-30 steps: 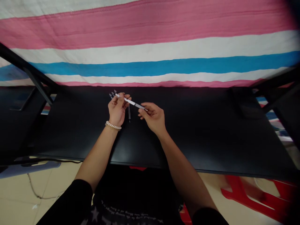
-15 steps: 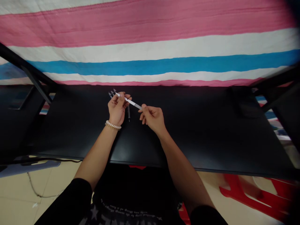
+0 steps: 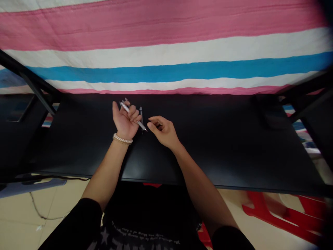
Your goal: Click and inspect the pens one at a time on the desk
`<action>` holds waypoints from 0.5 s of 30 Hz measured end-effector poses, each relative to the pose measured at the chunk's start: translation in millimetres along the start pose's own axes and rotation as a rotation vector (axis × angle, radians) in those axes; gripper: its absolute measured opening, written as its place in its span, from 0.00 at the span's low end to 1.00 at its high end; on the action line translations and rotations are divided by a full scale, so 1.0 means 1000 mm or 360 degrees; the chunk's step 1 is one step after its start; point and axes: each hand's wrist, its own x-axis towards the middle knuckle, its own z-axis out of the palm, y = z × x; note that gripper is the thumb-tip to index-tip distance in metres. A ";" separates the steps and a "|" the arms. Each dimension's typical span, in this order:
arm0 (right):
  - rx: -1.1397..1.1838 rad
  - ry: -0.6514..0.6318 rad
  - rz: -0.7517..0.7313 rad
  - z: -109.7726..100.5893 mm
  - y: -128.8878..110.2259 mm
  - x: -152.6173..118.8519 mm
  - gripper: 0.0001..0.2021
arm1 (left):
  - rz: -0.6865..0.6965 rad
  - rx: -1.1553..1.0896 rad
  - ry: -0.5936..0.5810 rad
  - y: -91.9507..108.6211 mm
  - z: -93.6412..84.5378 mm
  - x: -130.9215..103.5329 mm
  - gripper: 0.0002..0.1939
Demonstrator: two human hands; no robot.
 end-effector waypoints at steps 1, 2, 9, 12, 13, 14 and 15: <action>-0.0021 0.0029 -0.0008 0.000 0.000 0.000 0.19 | -0.0002 -0.0060 0.0003 0.006 -0.004 0.001 0.27; -0.0038 0.0042 -0.0007 -0.001 0.001 0.001 0.18 | 0.0012 -0.0113 0.0009 0.011 -0.008 0.003 0.27; -0.0216 -0.0028 -0.0055 -0.001 0.012 0.000 0.17 | 0.0205 -0.0168 0.0105 0.040 -0.028 0.009 0.27; -0.0498 -0.0161 -0.0221 0.000 0.012 -0.003 0.17 | 0.0220 -0.0125 0.0143 0.044 -0.031 0.011 0.24; -0.0597 -0.0224 -0.0293 0.000 0.011 -0.004 0.17 | 0.0220 -0.0109 0.0174 0.044 -0.032 0.013 0.24; -0.0692 -0.0296 -0.0368 0.001 0.011 -0.005 0.17 | 0.0226 -0.0090 0.0226 0.043 -0.033 0.016 0.23; -0.0785 -0.0370 -0.0437 0.003 0.010 -0.005 0.18 | 0.0236 -0.0060 0.0298 0.042 -0.034 0.019 0.23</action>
